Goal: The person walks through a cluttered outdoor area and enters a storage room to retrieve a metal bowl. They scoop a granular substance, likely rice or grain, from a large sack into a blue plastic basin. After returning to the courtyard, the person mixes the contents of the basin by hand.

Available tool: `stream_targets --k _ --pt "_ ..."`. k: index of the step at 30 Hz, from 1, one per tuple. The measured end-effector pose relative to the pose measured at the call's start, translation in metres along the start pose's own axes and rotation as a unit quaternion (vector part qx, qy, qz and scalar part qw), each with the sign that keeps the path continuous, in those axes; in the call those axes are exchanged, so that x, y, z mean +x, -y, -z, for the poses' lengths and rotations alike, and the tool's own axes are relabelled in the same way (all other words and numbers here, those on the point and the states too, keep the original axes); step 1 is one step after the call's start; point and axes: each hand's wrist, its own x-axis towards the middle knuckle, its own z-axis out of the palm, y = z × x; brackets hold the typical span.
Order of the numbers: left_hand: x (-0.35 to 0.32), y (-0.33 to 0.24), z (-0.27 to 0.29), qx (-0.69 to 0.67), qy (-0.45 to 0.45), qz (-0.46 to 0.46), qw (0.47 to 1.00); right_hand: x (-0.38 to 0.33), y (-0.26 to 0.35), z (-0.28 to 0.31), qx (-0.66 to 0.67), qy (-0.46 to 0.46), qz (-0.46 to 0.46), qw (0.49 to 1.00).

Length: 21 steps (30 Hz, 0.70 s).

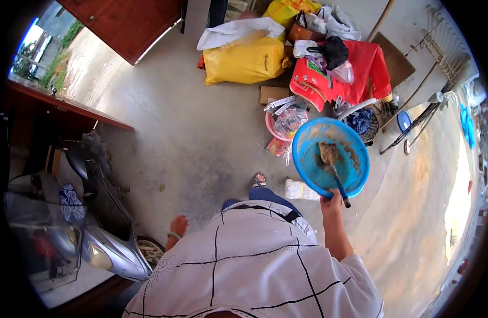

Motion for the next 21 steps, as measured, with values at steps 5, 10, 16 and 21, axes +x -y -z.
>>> stream_targets --k 5,10,16,21 --pt "0.021 -0.047 0.014 -0.282 0.194 0.318 0.884 0.041 0.005 -0.082 0.03 -0.016 0.02 0.999" --pt "0.096 0.023 0.049 -0.215 0.225 0.28 0.908 0.05 0.002 -0.175 0.076 -0.038 0.079 0.993" --pt "0.265 0.168 0.137 0.081 0.239 0.045 0.967 0.039 -0.025 -0.248 0.134 -0.083 0.102 0.982" --pt "0.452 0.257 0.232 -0.475 0.002 0.331 0.815 0.048 -0.055 -0.275 0.145 -0.113 0.099 0.978"
